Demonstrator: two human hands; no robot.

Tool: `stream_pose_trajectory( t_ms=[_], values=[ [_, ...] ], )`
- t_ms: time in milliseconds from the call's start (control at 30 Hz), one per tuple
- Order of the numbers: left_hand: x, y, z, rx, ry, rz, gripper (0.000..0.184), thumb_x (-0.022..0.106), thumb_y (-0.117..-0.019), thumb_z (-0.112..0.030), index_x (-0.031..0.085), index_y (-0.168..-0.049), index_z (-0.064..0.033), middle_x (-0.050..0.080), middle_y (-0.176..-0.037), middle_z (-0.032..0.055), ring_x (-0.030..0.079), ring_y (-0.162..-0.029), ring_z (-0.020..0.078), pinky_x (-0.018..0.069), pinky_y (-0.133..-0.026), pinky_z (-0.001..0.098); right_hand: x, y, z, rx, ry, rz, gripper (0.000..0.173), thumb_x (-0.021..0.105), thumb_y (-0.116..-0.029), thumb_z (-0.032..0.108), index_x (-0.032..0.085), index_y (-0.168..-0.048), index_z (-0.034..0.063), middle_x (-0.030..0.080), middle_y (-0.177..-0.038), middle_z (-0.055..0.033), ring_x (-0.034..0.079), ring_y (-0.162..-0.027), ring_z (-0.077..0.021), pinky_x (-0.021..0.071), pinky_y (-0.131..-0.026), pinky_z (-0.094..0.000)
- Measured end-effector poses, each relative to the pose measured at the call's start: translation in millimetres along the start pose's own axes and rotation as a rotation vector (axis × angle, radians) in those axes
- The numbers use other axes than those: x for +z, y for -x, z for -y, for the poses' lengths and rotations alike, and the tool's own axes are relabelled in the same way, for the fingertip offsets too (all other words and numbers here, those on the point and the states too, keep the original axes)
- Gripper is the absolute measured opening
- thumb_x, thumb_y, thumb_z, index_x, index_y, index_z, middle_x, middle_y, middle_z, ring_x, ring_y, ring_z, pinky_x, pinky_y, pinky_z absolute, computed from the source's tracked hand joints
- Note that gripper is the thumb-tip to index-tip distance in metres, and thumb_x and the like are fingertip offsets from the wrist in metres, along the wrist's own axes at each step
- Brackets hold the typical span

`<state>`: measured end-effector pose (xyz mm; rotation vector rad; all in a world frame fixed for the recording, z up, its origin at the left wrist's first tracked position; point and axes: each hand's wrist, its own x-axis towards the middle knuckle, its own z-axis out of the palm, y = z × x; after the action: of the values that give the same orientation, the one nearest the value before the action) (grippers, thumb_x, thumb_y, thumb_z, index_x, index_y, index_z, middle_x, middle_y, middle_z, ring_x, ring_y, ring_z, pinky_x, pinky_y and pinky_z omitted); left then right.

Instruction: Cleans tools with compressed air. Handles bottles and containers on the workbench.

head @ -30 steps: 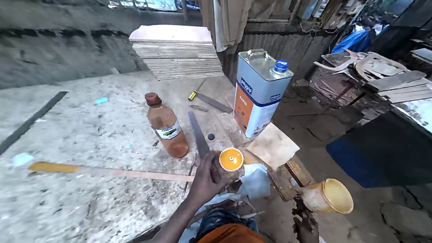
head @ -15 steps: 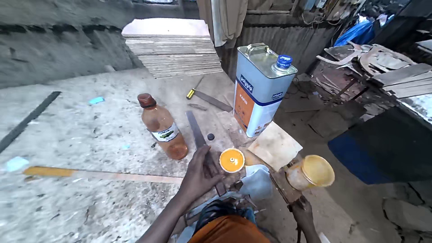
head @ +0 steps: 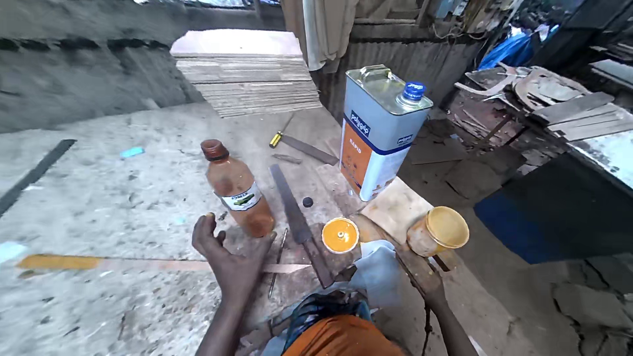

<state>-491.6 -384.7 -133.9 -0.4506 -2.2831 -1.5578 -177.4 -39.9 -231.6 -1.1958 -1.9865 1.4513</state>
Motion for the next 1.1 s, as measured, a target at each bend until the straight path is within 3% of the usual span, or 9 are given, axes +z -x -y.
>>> stream_pose_trajectory(
  t_ms=[100,233,333,400,467,567,767,967,1100],
  values=[
    [-2,-10,2,-0.062,0.025,-0.002,0.12,0.09,-0.0697,-0.042,0.02,-0.16,-0.0048,0.019,-0.166,0.0223,0.034,-0.146,0.0346,0.0403,-0.112,0.0499,1,5,0,0.062,0.069,0.016,0.066,0.078,-0.0808,0.013,0.051,-0.137,-0.01,0.067,-0.116,-0.0227,0.068,-0.097,-0.0243,0.0575,-0.088,-0.0409],
    [5,-30,2,-0.09,0.106,0.048,0.127,0.092,-0.0666,-0.036,0.011,-0.161,-0.0082,0.018,-0.167,0.0193,0.033,-0.148,0.0318,0.0401,-0.114,0.0484,7,14,5,0.019,0.071,-0.02,0.059,0.074,-0.0824,0.015,0.055,-0.131,-0.0117,0.07,-0.105,-0.0188,0.069,-0.086,-0.0181,0.0585,-0.083,-0.037],
    [14,-57,3,-0.013,0.09,0.092,0.133,0.094,-0.0608,-0.038,0.011,-0.16,-0.0073,0.032,-0.159,0.0208,0.041,-0.144,0.0276,0.0442,-0.112,0.0442,10,19,4,-0.034,0.186,-0.052,0.049,0.074,-0.0824,0.01,0.06,-0.124,-0.0126,0.07,-0.104,-0.0202,0.068,-0.09,-0.022,0.0555,-0.089,-0.0389],
    [20,-74,4,0.028,0.064,0.124,0.124,0.095,-0.0637,-0.038,0.021,-0.157,-0.0057,0.049,-0.146,0.021,0.055,-0.132,0.026,0.0475,-0.11,0.043,7,19,1,-0.153,0.3,-0.099,0.052,0.078,-0.0821,0.012,0.064,-0.125,-0.0128,0.07,-0.115,-0.0279,0.068,-0.108,-0.0363,0.0504,-0.102,-0.051],
    [23,-87,-2,0.116,0.07,0.14,0.107,0.091,-0.0674,-0.041,0.036,-0.151,-0.0047,0.058,-0.135,0.0194,0.061,-0.12,0.0237,0.0517,-0.102,0.0423,3,16,-3,-0.191,0.315,-0.16,0.051,0.079,-0.0816,0.021,0.067,-0.124,-0.0053,0.073,-0.113,-0.0215,0.07,-0.107,-0.031,0.0536,-0.099,-0.0494],
    [17,-89,-40,0.262,0.099,0.261,0.105,0.087,-0.0699,-0.048,0.037,-0.151,-0.0027,0.055,-0.141,0.0161,0.058,-0.127,0.018,0.0482,-0.109,0.0369,-3,14,-2,-0.126,0.255,-0.16,0.051,0.075,-0.0827,0.019,0.065,-0.129,0.0,0.072,-0.118,-0.0158,0.069,-0.111,-0.0249,0.0543,-0.101,-0.0471],
    [22,-49,-155,0.44,-0.107,0.78,0.098,0.082,-0.064,-0.058,0.051,-0.148,-0.0173,0.066,-0.127,0.0055,0.066,-0.108,0.0136,0.0588,-0.09,0.0416,0,12,-17,-0.183,0.133,-0.179,0.043,0.074,-0.0845,0.02,0.069,-0.125,0.0045,0.074,-0.114,-0.0086,0.071,-0.106,-0.0163,0.058,-0.097,-0.0423],
    [65,-13,-226,0.67,-0.478,0.978,0.082,0.072,-0.0686,-0.062,0.058,-0.143,-0.0311,0.068,-0.116,-0.002,0.067,-0.101,0.0203,0.0588,-0.077,0.0496,-4,13,-24,-0.123,0.178,-0.131,0.05,0.068,-0.0853,0.016,0.063,-0.133,0.0011,0.072,-0.118,-0.0148,0.07,-0.108,-0.0267,0.0567,-0.096,-0.0515],
    [88,-1,-243,0.742,-0.666,1.015,0.082,0.072,-0.0653,-0.06,0.059,-0.142,-0.0333,0.068,-0.113,-0.0033,0.066,-0.1,0.0218,0.0568,-0.077,0.0487,-6,17,-24,-0.139,0.113,-0.127,0.05,0.068,-0.0848,0.017,0.064,-0.133,0.0045,0.073,-0.114,-0.0111,0.071,-0.103,-0.0226,0.0586,-0.092,-0.0496]
  ],
)
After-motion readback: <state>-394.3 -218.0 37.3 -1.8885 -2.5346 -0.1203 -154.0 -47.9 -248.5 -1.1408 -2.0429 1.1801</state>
